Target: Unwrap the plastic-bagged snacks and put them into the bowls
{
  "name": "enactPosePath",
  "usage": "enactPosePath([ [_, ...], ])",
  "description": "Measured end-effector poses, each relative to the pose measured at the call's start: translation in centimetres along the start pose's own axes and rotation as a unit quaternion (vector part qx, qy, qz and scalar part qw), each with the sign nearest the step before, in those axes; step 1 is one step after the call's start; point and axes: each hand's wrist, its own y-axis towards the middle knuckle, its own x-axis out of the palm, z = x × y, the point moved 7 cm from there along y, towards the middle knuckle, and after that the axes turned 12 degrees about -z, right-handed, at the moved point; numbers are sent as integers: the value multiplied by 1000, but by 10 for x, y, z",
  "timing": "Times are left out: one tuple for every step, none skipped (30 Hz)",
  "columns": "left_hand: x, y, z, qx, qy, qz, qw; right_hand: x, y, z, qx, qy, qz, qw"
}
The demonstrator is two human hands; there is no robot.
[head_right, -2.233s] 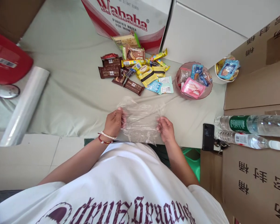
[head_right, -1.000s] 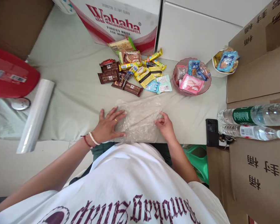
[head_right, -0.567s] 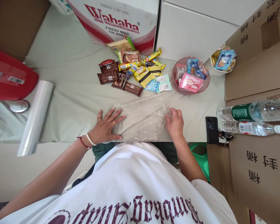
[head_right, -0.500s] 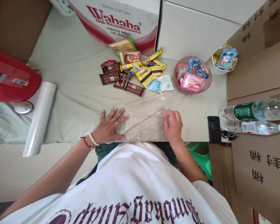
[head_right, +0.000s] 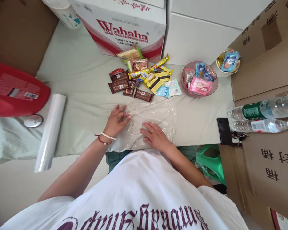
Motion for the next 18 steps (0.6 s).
enactPosePath([
  [-4, 2, -5, -21, 7, 26, 999, -1, -1, 0, 0, 1, -1, 1000],
  [-10, 1, -8, -40, 18, 53, 998, -2, -1, 1, -1, 2, -3, 1000],
  [-17, -1, -10, -58, 30, 83, 994, -3, -2, 2, -1, 3, -5, 1000],
  [-26, -6, -9, -71, 39, 120, 989, -3, -2, 3, -2, 5, -5, 1000],
  [-34, -12, -3, -71, 42, 157, 984, -3, -3, 4, -2, 6, -5, 1000],
  [-40, -19, 8, -53, 41, 186, 980, -3, -3, 5, -3, 6, -5, 1000],
  [-42, -24, 24, -16, 35, 201, 979, -3, -3, 5, -5, 5, -3, 1000],
  [-40, -28, 44, 34, 28, 196, 980, -2, -3, 6, -8, 2, -1, 1000],
  [-32, -30, 65, 87, 22, 170, 981, -1, -3, 6, -10, -1, 1, 1000],
  [-21, -31, 86, 136, 21, 130, 982, 0, -2, 6, -11, -2, 2, 1000],
  [-7, -31, 103, 174, 27, 88, 980, 1, -1, 7, -10, -3, 2, 1000],
  [8, -30, 116, 197, 46, 48, 978, 2, -1, 7, -8, -3, 3, 1000],
  [21, -29, 122, 200, 73, 18, 977, 3, -1, 8, -4, -2, 2, 1000],
  [32, -26, 120, 186, 104, 0, 977, 3, -2, 8, -1, -1, 3, 1000],
  [38, -23, 112, 158, 131, -7, 979, 4, -3, 8, 2, 2, 5, 1000],
  [42, -21, 101, 130, 152, -6, 980, 4, -5, 7, 1, 6, 7, 1000],
  [43, -21, 87, 105, 165, -4, 981, 4, -7, 6, -2, 14, 7, 1000],
  [43, -21, 75, 96, 173, -7, 980, 3, -9, 5, -8, 27, 6, 1000],
])
